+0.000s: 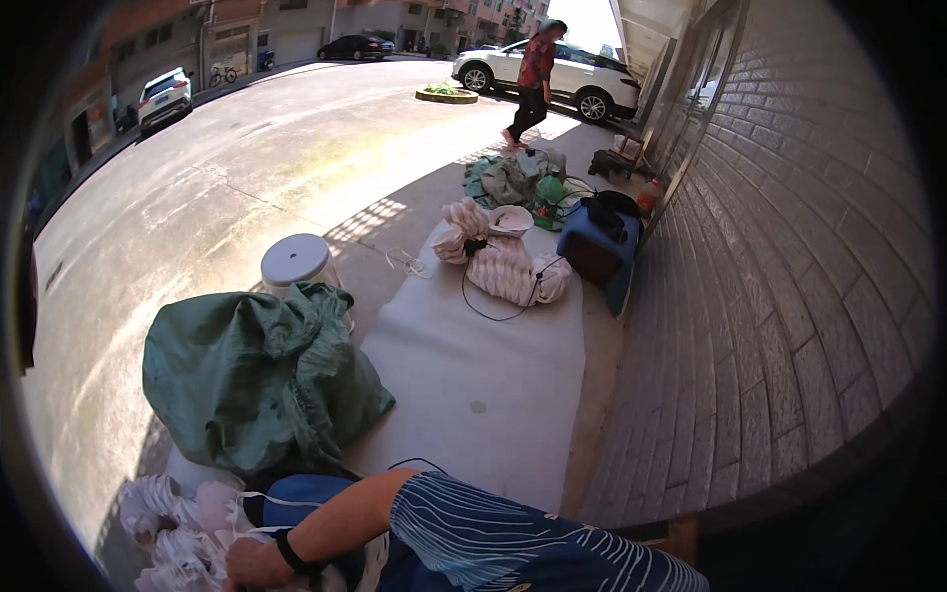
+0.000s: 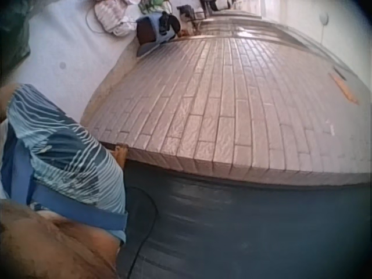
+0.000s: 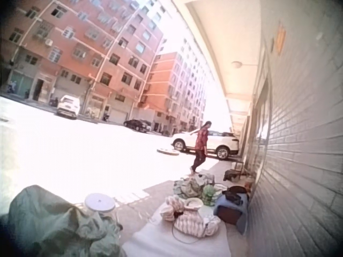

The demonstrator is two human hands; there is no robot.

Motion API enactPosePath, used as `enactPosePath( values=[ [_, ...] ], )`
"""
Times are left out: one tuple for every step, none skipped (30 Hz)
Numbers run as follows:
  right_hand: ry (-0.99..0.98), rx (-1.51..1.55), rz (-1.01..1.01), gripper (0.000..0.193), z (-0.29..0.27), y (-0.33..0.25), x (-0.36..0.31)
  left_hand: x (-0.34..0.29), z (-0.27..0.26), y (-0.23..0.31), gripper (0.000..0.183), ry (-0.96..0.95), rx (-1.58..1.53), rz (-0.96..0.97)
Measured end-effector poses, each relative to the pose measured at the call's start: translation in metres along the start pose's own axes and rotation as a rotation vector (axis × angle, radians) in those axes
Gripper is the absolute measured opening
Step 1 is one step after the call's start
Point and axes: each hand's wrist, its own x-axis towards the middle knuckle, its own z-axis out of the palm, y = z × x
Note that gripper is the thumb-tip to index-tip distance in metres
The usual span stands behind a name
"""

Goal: The recorder is threading laces into a pair of pink and white athletic shoes and tying them.

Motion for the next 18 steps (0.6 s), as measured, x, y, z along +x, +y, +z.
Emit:
enactPosePath(
  values=[
    [-0.01,0.013,0.007,0.018,-0.001,0.0,0.0,0.0,0.0,0.003,0.027,0.021,0.008,0.01],
    [-0.02,0.025,0.014,0.019,-0.003,-0.001,0.0,0.0,0.0,0.003,0.027,0.02,0.008,0.006],
    [-0.021,0.029,0.013,0.019,-0.006,-0.002,0.0,-0.001,0.0,0.003,0.027,0.037,0.004,0.008],
    [0.002,0.034,-0.001,0.019,-0.009,-0.003,0.0,-0.001,0.0,0.003,0.028,0.054,0.001,0.011],
    [0.024,0.038,-0.015,0.019,-0.012,-0.003,-0.001,-0.001,0.001,0.002,0.028,0.055,0.0,0.009],
    [0.023,0.039,-0.016,0.019,-0.014,-0.004,0.002,-0.001,0.001,0.0,0.028,0.064,-0.008,0.008],
    [-0.066,0.037,0.052,0.019,-0.016,-0.006,0.005,-0.001,0.001,-0.001,0.028,0.075,-0.016,0.008],
    [-0.155,0.035,0.123,0.019,-0.017,-0.007,0.007,-0.001,0.001,-0.002,0.028,0.074,-0.018,0.008],
    [-0.157,0.035,0.124,0.019,-0.014,-0.005,0.006,-0.001,0.001,-0.003,0.027,0.069,-0.028,-0.02],
    [-0.059,0.019,0.054,0.02,-0.012,-0.002,0.004,-0.001,0.001,-0.003,0.026,0.065,-0.038,-0.048],
    [0.039,0.005,-0.015,0.021,-0.012,-0.002,0.003,-0.002,0.001,-0.003,0.026,0.063,-0.041,-0.05],
    [0.036,0.005,-0.014,0.021,-0.012,-0.003,0.005,-0.003,0.001,-0.003,0.026,0.062,-0.091,-0.071],
    [-0.016,0.013,0.032,0.02,-0.013,-0.003,0.008,-0.003,0.001,-0.001,0.026,0.062,-0.141,-0.093],
    [-0.071,0.014,0.071,0.019,-0.017,-0.001,0.011,-0.002,0.003,0.004,0.026,0.07,-0.144,-0.09],
    [-0.075,0.008,0.065,0.019,-0.021,-0.001,0.011,-0.002,0.007,0.014,0.027,0.138,-0.122,-0.115],
    [-0.128,-0.005,0.05,0.019,-0.025,-0.001,0.008,-0.001,0.009,0.018,0.028,0.205,-0.101,-0.14],
    [-0.179,-0.021,0.038,0.021,-0.029,-0.001,0.007,0.001,0.009,0.017,0.028,0.211,-0.103,-0.134],
    [-0.179,-0.029,0.035,0.021,-0.027,0.003,0.006,0.001,0.009,0.012,0.029,0.192,-0.035,-0.129]
  ],
)
